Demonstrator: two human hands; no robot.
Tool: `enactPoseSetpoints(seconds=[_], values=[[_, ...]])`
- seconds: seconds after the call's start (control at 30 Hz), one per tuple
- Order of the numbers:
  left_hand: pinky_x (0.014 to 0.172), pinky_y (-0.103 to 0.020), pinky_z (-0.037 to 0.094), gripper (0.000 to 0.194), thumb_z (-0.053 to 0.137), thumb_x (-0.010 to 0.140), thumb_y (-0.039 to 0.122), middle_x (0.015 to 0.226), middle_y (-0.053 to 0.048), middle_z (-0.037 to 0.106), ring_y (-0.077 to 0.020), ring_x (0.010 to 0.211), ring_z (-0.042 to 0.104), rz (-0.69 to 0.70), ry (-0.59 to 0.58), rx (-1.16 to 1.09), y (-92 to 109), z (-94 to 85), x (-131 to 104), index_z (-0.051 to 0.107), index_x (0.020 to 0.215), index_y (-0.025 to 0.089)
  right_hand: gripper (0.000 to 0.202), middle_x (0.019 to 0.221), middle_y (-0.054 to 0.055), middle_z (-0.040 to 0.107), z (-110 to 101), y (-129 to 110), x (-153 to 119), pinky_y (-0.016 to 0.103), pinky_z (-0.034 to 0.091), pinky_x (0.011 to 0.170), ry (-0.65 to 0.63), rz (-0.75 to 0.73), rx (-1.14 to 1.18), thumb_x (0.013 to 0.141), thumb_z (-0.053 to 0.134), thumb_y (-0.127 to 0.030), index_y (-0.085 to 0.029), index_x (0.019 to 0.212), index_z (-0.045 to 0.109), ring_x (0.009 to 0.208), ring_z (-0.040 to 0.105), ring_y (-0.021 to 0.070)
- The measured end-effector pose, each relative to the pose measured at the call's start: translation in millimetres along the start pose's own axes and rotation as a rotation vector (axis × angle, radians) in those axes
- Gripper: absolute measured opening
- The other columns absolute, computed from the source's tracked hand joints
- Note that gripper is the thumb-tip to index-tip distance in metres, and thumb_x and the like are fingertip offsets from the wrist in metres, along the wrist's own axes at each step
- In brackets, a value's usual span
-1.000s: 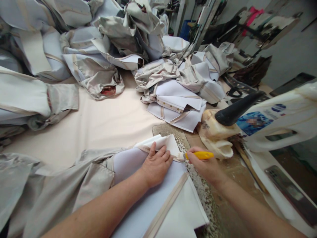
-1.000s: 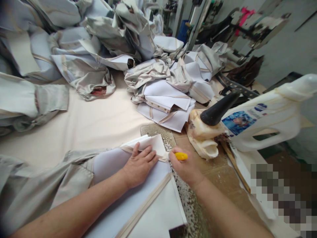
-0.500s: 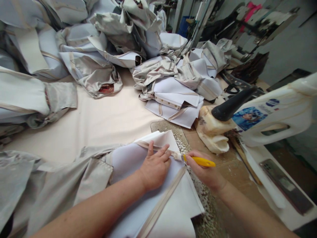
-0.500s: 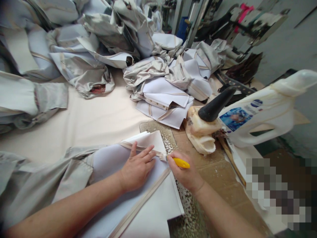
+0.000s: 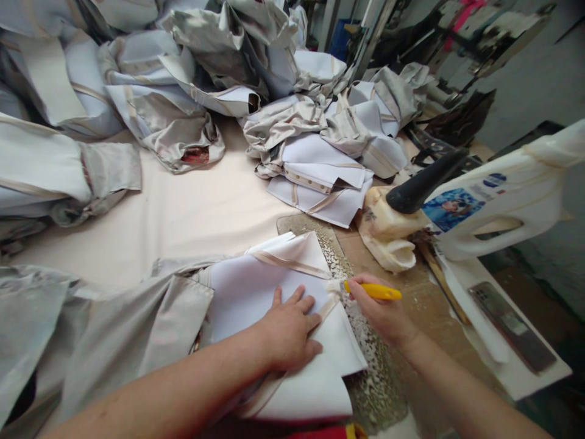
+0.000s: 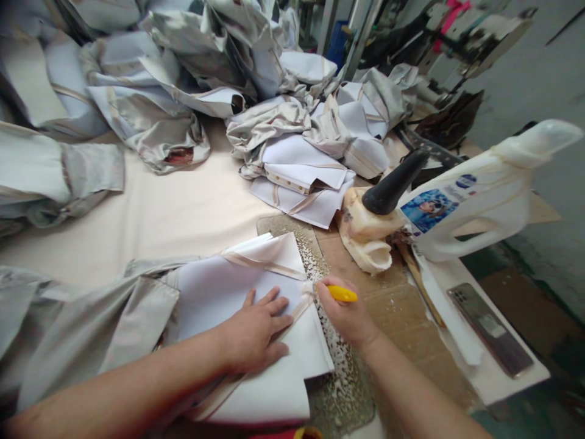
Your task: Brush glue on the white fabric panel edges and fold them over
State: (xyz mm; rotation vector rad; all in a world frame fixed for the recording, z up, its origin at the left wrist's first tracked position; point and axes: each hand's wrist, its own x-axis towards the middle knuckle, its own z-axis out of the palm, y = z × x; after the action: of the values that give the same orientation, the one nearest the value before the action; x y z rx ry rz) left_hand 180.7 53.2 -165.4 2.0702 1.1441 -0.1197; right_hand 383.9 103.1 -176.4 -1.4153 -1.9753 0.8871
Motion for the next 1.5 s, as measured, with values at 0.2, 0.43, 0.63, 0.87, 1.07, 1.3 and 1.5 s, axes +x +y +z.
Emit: enactPoseSetpoints(seconds=[0.2,0.43,0.63,0.87,1.07,1.3,1.5], values=[[0.096,-0.070,0.015,0.044,0.048,0.080,0.043,0.135,-0.011,0.040,-0.0357,0.132,0.018,0.005,0.044,0.035,0.7,6.4,-1.1,0.050,0.120,0.025,0.025,0.058,-0.001,0.053,-2.6,-3.3,-19.7,0.026,0.037,0.057,-0.073,-0.062,-0.073,0.086,0.043,-0.027,-0.019,0.063,0.051,0.057,0.051,0.0149],[0.097,-0.070,0.016,0.044,0.047,0.081,0.042,0.135,-0.011,0.039,-0.0358,0.132,0.019,0.012,0.079,0.065,0.0,13.4,-1.5,0.050,0.121,0.024,0.023,0.060,0.000,0.054,-13.0,-10.2,-37.3,0.027,0.036,0.058,-0.102,-0.098,-0.134,0.087,0.043,-0.026,-0.020,0.066,0.052,0.058,0.052,0.0151],[0.096,-0.070,0.017,0.046,0.044,0.082,0.043,0.137,-0.011,0.037,-0.0356,0.132,0.019,0.018,0.076,0.102,-0.9,14.9,-1.4,0.048,0.123,0.024,0.026,0.055,-0.002,0.049,-5.5,-7.1,-29.2,0.026,0.035,0.055,-0.122,0.021,-0.035,0.084,0.044,-0.027,-0.020,0.060,0.048,0.054,0.048,0.0143],[0.097,-0.070,0.016,0.045,0.044,0.082,0.041,0.138,-0.011,0.036,-0.0351,0.133,0.017,0.015,0.071,0.117,-0.8,15.0,-0.5,0.048,0.124,0.024,0.030,0.055,-0.003,0.049,-10.2,-3.9,-84.8,0.026,0.035,0.054,-0.146,0.194,-0.046,0.086,0.042,-0.030,-0.020,0.059,0.047,0.054,0.048,0.0143],[0.096,-0.071,0.017,0.044,0.046,0.081,0.038,0.138,-0.011,0.037,-0.0361,0.133,0.016,0.022,0.078,0.140,-0.3,16.2,1.3,0.049,0.123,0.023,0.033,0.056,-0.002,0.053,-13.9,-2.3,-126.3,0.026,0.036,0.054,-0.103,0.252,-0.065,0.088,0.040,-0.032,-0.020,0.060,0.051,0.054,0.051,0.0146],[0.095,-0.072,0.016,0.043,0.042,0.083,0.039,0.138,-0.011,0.036,-0.0367,0.133,0.015,0.035,0.086,0.183,-1.9,20.0,3.8,0.048,0.123,0.024,0.029,0.059,-0.002,0.057,-33.0,-5.1,-132.1,0.025,0.038,0.054,0.088,0.318,-0.042,0.087,0.046,-0.032,-0.020,0.064,0.057,0.056,0.053,0.0144],[0.094,-0.073,0.018,0.043,0.043,0.082,0.040,0.138,-0.011,0.037,-0.0366,0.132,0.017,0.039,0.094,0.175,-2.2,20.2,1.8,0.048,0.122,0.025,0.026,0.064,-0.001,0.057,-32.1,-1.2,-119.5,0.026,0.040,0.058,-0.093,0.179,-0.059,0.088,0.042,-0.029,-0.020,0.069,0.056,0.061,0.055,0.0156]])
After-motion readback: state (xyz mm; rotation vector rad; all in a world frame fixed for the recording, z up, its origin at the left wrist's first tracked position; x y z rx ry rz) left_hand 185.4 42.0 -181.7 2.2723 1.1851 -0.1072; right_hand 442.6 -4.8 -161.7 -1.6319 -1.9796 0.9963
